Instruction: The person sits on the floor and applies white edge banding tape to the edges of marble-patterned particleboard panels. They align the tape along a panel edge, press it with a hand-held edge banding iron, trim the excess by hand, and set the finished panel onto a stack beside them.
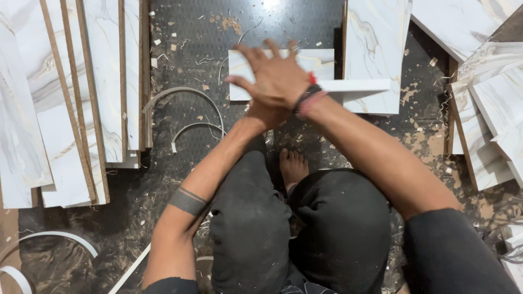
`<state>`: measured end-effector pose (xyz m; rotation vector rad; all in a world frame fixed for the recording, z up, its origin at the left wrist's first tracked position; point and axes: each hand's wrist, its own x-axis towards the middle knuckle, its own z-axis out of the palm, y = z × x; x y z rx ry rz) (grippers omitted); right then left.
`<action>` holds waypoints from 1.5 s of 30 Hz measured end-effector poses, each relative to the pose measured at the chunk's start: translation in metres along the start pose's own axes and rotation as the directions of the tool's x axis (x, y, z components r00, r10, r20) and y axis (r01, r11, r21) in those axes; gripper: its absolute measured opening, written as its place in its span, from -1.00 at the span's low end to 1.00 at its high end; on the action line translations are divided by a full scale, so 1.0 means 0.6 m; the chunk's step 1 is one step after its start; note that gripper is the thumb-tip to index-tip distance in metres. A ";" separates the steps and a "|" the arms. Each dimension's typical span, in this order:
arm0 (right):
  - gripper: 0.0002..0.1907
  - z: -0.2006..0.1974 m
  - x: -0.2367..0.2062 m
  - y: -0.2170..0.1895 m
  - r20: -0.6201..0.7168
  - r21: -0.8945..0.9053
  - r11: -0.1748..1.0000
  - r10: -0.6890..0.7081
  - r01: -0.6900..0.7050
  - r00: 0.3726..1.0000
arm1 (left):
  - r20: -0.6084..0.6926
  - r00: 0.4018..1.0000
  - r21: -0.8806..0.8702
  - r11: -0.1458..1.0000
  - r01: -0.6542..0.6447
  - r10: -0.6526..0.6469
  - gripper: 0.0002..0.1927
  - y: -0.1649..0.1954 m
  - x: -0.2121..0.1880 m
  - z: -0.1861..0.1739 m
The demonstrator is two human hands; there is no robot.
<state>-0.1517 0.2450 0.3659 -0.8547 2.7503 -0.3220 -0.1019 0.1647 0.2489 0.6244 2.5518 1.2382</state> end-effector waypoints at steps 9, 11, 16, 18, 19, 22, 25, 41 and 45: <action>-0.40 -0.075 -0.037 0.024 -0.355 0.112 0.974 -0.147 0.199 0.923 | -0.105 0.988 0.071 0.992 -0.103 0.111 -0.69 0.018 0.016 -0.025; -0.43 -0.072 -0.045 0.049 -0.343 -0.051 0.989 -0.147 0.138 0.928 | -0.048 0.999 -0.012 1.000 0.002 -0.003 -0.70 0.044 0.012 -0.041; -0.46 -0.045 -0.068 0.105 -0.136 -0.038 0.998 0.040 -0.045 0.990 | -0.142 0.990 -0.085 0.996 -0.031 0.019 -0.72 0.091 0.004 -0.065; -0.49 -0.064 -0.101 0.153 -0.145 -0.093 0.996 0.006 -0.020 0.989 | -0.150 0.985 -0.026 0.996 -0.089 0.085 -0.71 0.099 0.005 -0.069; -0.50 -0.076 -0.118 0.178 -0.099 -0.051 0.995 0.075 -0.081 0.992 | -0.160 0.981 -0.004 0.994 -0.113 0.111 -0.70 0.102 0.005 -0.069; -0.49 -0.099 -0.177 0.235 -0.036 0.024 0.976 0.216 -0.215 0.976 | -0.159 0.973 0.009 0.986 -0.167 0.166 -0.71 0.102 0.008 -0.067; -0.52 -0.101 -0.187 0.246 -0.086 -0.046 0.981 0.183 -0.188 0.979 | -0.203 0.955 -0.008 0.975 -0.223 0.216 -0.71 0.093 0.008 -0.061; -0.33 -0.038 -0.086 0.116 -0.139 0.127 0.986 -0.094 0.112 0.986 | -0.174 0.942 0.130 0.955 -0.267 0.287 -0.66 0.064 0.011 -0.024; -0.56 -0.071 -0.190 0.265 -0.199 -0.108 0.994 -0.046 0.025 0.979 | -0.171 0.968 0.106 0.980 -0.169 0.185 -0.67 0.098 0.002 -0.036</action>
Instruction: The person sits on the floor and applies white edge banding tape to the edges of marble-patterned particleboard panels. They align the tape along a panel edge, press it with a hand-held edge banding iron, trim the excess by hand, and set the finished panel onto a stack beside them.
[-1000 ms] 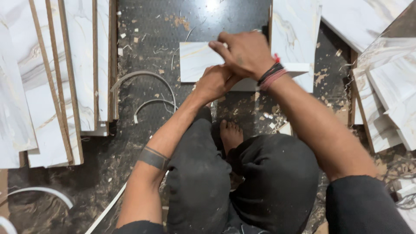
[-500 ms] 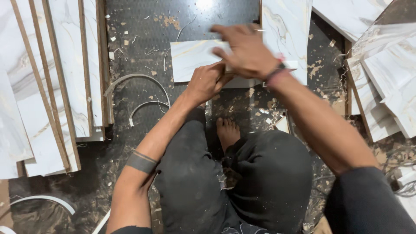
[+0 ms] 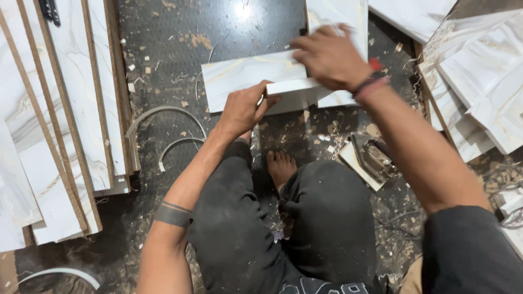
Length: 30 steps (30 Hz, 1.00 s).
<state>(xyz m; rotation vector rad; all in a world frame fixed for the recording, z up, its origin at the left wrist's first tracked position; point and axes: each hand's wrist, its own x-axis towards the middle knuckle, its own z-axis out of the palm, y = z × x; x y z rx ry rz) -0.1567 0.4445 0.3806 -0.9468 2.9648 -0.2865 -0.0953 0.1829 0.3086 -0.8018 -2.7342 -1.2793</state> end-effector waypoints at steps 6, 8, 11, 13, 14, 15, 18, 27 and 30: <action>-0.39 0.041 -0.159 0.100 -0.019 0.250 0.767 0.615 -0.591 0.789 | -0.008 0.998 0.015 0.998 -0.063 0.064 -0.66 0.044 -0.007 -0.028; -0.27 0.095 -0.228 0.044 -0.108 0.619 0.599 0.705 -0.507 0.701 | 0.098 0.994 0.006 0.999 -0.043 0.042 -0.62 0.058 -0.004 -0.031; -0.26 0.149 -0.290 -0.057 0.363 0.926 -0.165 0.642 -0.341 0.676 | 0.360 0.933 0.011 1.000 -0.029 0.023 -0.48 0.074 -0.001 -0.021; -0.15 0.150 -0.322 -0.118 0.344 0.927 -0.320 0.529 -0.194 0.776 | 0.561 0.824 0.048 0.992 -0.119 0.072 -0.30 0.077 -0.003 0.000; -0.17 0.141 -0.337 -0.139 0.358 0.910 -0.388 0.559 -0.146 0.748 | 0.623 0.770 -0.109 0.990 -0.090 0.138 -0.34 0.073 -0.003 0.012; -0.18 0.131 -0.344 -0.154 0.370 0.890 -0.446 0.585 -0.094 0.722 | 0.664 0.716 -0.260 0.965 -0.047 0.213 -0.37 0.066 -0.002 0.025; -0.30 0.098 -0.368 -0.169 0.378 0.914 -0.387 0.705 -0.121 0.600 | 0.507 0.817 -0.087 0.960 -0.267 0.273 -0.51 0.028 -0.011 0.048; -0.55 0.099 -0.486 -0.151 0.192 0.958 -0.082 0.894 -0.274 0.405 | 0.228 0.881 0.107 0.909 0.402 -0.416 -0.67 -0.109 -0.076 0.045; -0.56 0.072 -0.527 -0.145 0.092 0.993 -0.052 0.912 -0.109 0.401 | 0.039 0.849 0.198 0.837 0.510 -0.526 -0.70 -0.171 -0.141 0.055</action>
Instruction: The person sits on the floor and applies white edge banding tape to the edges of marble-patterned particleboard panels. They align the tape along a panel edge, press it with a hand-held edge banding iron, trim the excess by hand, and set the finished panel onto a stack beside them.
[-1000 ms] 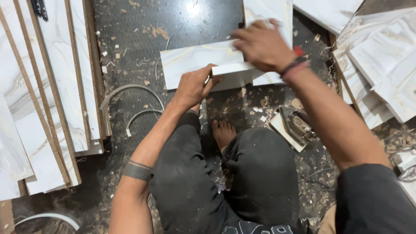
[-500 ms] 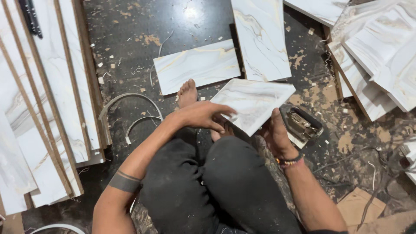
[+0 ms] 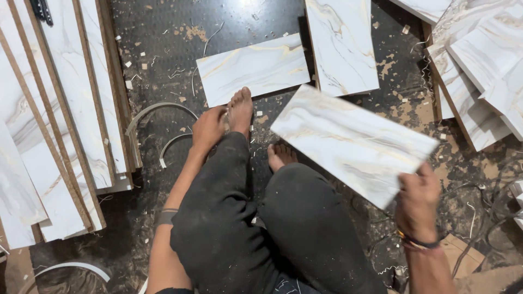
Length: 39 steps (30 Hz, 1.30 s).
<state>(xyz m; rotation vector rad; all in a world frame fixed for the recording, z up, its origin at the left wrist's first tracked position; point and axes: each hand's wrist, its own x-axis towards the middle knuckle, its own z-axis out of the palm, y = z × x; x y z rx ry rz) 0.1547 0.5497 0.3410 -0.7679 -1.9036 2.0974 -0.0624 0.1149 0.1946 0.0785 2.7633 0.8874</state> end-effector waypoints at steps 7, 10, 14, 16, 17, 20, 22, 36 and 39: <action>-0.47 0.039 0.070 0.055 -0.008 0.359 0.933 0.024 -0.019 1.000 | -0.110 0.994 0.138 0.990 0.019 -0.004 -0.54 -0.171 -0.065 0.074; -0.55 0.088 0.148 0.134 0.031 0.530 0.845 0.065 -0.071 0.997 | -0.102 0.995 0.121 0.993 -0.005 0.017 -0.49 -0.193 -0.075 0.077; -0.70 0.130 0.234 0.248 0.042 0.536 0.844 -0.024 -0.002 0.999 | -0.069 0.991 0.202 0.975 -0.097 0.112 -0.52 -0.196 -0.066 0.057; -0.68 0.137 0.279 0.289 0.085 0.607 0.786 0.084 -0.118 0.993 | -0.175 0.983 0.168 0.985 -0.022 0.052 -0.51 -0.198 -0.055 0.045; -0.66 0.140 0.294 0.308 0.103 0.640 0.749 0.138 -0.172 0.985 | -0.222 0.975 0.151 0.989 0.009 0.025 -0.50 -0.202 -0.050 0.040; -0.82 0.151 0.335 0.341 0.061 0.676 0.709 0.218 -0.201 0.974 | -0.345 0.929 0.093 0.980 0.176 -0.134 -0.61 -0.221 -0.022 0.031; -0.75 0.154 0.344 0.344 0.064 0.556 0.776 0.318 -0.299 0.946 | -0.379 0.901 0.059 0.966 0.252 -0.212 -0.63 -0.239 0.000 0.027; -0.72 0.251 0.338 0.309 0.222 0.259 0.835 0.437 -0.485 0.871 | -0.246 0.763 -0.140 0.801 0.582 -0.597 -0.67 -0.312 0.166 0.071; -0.66 0.280 0.332 0.323 0.359 -0.250 0.907 0.413 -0.340 0.837 | -0.292 0.793 -0.280 0.840 0.464 -0.536 -0.72 -0.301 0.198 0.087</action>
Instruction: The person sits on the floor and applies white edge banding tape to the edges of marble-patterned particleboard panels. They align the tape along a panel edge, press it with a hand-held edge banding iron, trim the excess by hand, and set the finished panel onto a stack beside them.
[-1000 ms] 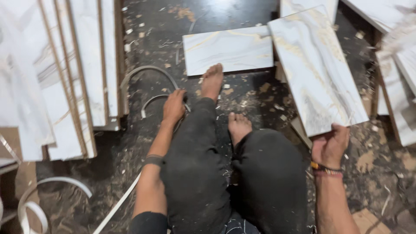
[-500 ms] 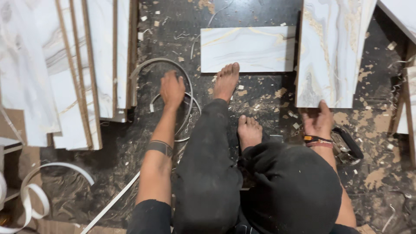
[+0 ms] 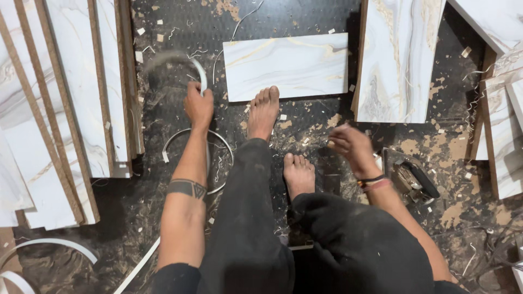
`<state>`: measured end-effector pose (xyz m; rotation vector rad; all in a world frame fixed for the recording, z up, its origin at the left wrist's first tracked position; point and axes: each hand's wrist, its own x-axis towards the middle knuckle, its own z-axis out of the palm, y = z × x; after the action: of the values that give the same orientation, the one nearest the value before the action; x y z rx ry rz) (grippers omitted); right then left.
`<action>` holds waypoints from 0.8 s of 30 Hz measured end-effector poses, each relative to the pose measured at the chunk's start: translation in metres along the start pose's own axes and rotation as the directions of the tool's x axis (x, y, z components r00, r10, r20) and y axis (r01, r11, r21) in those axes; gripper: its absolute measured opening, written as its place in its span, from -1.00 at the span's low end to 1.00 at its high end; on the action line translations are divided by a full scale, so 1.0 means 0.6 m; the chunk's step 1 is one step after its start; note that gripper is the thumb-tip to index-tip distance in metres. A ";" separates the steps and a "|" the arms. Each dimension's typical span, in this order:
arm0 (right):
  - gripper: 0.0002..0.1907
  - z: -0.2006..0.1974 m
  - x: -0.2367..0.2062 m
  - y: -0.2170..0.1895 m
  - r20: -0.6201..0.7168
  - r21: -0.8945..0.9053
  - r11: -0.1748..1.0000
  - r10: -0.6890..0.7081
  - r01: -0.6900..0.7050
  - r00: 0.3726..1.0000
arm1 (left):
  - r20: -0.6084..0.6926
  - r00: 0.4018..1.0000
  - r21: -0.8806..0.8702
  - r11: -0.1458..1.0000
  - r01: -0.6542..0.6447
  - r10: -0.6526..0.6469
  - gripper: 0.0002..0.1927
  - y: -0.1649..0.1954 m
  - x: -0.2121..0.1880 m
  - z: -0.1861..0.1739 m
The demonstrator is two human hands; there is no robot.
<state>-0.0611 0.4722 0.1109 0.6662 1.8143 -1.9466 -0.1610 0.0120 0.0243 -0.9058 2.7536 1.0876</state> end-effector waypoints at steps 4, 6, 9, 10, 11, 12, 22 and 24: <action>-0.22 0.061 0.073 0.015 0.080 -0.671 0.634 -0.454 0.385 0.888 | 0.077 0.994 -0.077 0.995 -0.066 0.072 -0.73 0.029 0.000 0.050; -0.06 0.077 0.124 0.011 0.045 -0.767 0.512 -0.558 0.386 0.829 | 0.108 0.991 -0.025 0.997 -0.070 0.073 -0.71 0.034 -0.009 0.070; 0.04 0.092 0.196 0.000 -0.210 -0.690 0.715 -0.347 0.113 0.914 | 0.088 0.995 -0.042 0.998 -0.042 0.045 -0.71 0.044 -0.015 0.091; 0.06 0.094 0.209 0.000 -0.264 -0.662 0.750 -0.262 0.023 0.928 | 0.074 0.996 -0.085 0.996 -0.035 0.041 -0.72 0.046 -0.018 0.094; 0.03 0.096 0.217 0.001 -0.270 -0.567 0.818 -0.293 0.094 0.917 | 0.059 0.998 -0.128 0.991 -0.028 0.035 -0.73 0.047 -0.019 0.094; -0.01 0.099 0.220 0.004 -0.279 -0.463 0.870 -0.325 0.170 0.904 | 0.051 0.999 -0.123 0.992 -0.009 0.016 -0.72 0.050 -0.015 0.091; -0.30 0.176 0.074 -0.098 -0.146 -0.430 0.797 -0.525 0.424 0.839 | -0.195 0.953 -0.169 0.949 -0.266 0.232 -0.79 0.147 0.090 -0.109; -0.47 0.179 0.019 -0.149 -0.123 -0.518 0.654 -0.695 0.551 0.709 | -0.192 0.936 -0.156 0.932 -0.327 0.296 -0.79 0.172 0.090 -0.153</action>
<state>-0.1306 0.3730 0.1814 0.1757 2.8910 -1.7161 -0.2458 -0.0135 0.1433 -0.6073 3.0512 1.3985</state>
